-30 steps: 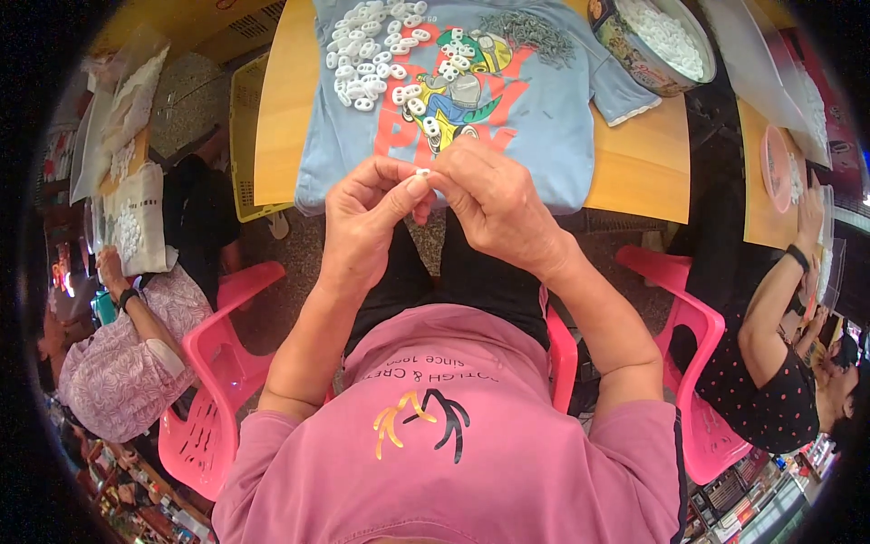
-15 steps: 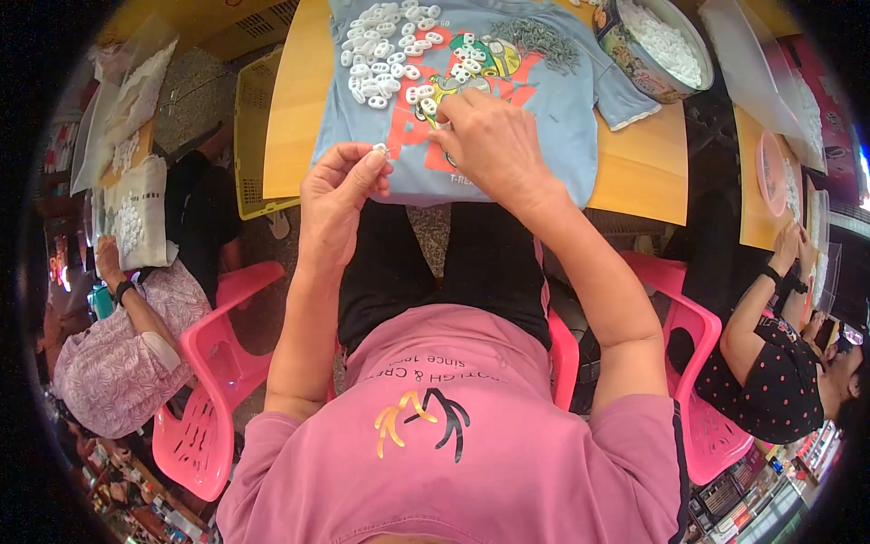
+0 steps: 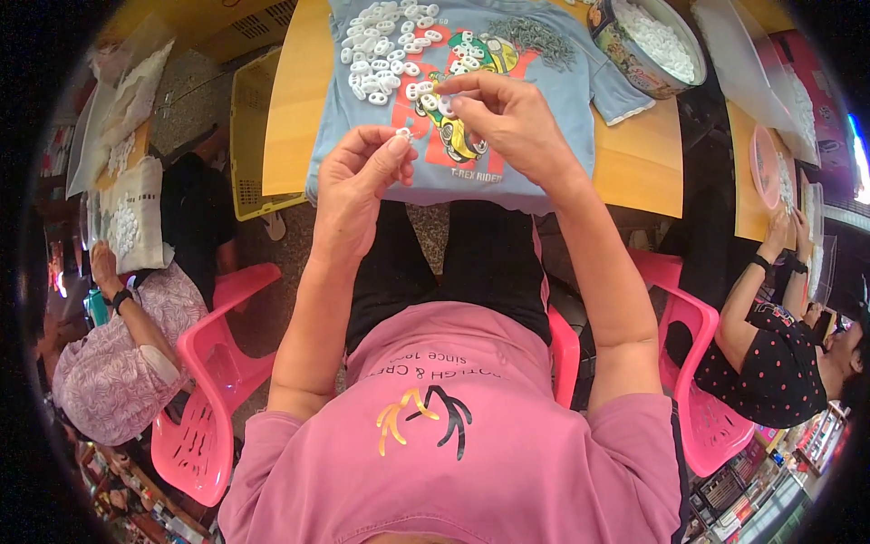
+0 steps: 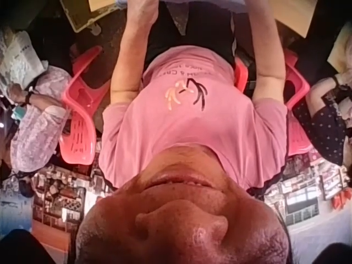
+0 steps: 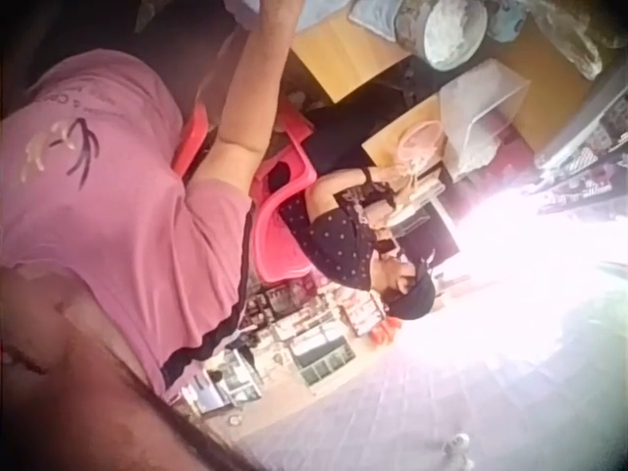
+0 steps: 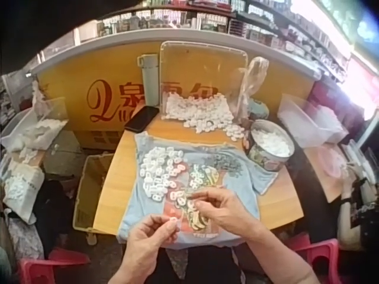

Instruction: Assembling small white plastic button components at a workbench.

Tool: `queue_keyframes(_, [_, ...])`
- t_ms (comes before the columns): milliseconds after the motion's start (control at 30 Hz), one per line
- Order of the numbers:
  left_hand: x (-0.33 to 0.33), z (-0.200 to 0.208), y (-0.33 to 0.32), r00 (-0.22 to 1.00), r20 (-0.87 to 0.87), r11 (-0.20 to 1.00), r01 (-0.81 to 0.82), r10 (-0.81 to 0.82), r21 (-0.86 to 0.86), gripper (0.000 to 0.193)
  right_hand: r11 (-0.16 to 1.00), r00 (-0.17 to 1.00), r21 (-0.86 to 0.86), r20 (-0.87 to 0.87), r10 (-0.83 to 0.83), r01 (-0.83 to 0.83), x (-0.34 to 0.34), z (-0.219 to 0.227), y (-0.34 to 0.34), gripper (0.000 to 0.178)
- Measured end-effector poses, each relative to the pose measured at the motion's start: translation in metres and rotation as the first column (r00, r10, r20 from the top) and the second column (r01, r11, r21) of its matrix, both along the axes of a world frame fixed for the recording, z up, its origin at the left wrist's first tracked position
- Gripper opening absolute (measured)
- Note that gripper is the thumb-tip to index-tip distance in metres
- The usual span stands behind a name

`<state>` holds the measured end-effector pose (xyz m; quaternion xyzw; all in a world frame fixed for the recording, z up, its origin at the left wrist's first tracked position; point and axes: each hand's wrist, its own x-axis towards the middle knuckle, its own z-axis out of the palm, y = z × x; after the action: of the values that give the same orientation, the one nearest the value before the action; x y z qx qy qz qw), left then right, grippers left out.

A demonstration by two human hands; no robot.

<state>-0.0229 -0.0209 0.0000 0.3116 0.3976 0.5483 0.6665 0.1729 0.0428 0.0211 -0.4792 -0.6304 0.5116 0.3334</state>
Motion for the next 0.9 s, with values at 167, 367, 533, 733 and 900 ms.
queue_keyframes(167, [0.012, 0.005, 0.003, 0.999, -0.005, 0.992, -0.032, 0.032, 0.124, 0.014, 0.994, 0.954, -0.105, -0.297, -0.033, 0.002, 0.0, 0.007, -0.015, 0.023])
queue_keyframes(367, [0.015, 0.004, 0.001, 1.0, -0.004, 0.981, -0.025, 0.026, 0.191, 0.013, 0.997, 0.942, -0.07, -0.334, -0.034, 0.012, -0.001, 0.009, -0.025, 0.024])
queue_keyframes(533, [0.018, 0.006, 0.003, 0.999, 0.03, 0.992, -0.029, 0.026, 0.119, 0.015, 0.986, 0.99, 0.165, -0.141, 0.015, 0.008, -0.001, 0.0, -0.026, 0.025])
queue_keyframes(733, [0.018, 0.003, 0.002, 0.999, 0.042, 0.997, -0.011, 0.007, 0.082, 0.018, 0.992, 0.974, 0.106, -0.222, -0.038, 0.062, 0.001, 0.006, -0.027, 0.024])
queue_keyframes(900, [0.019, 0.004, 0.002, 0.997, 0.078, 0.997, 0.009, -0.015, 0.078, 0.014, 0.998, 0.946, -0.015, -0.318, -0.066, 0.064, 0.004, 0.015, -0.029, 0.026])
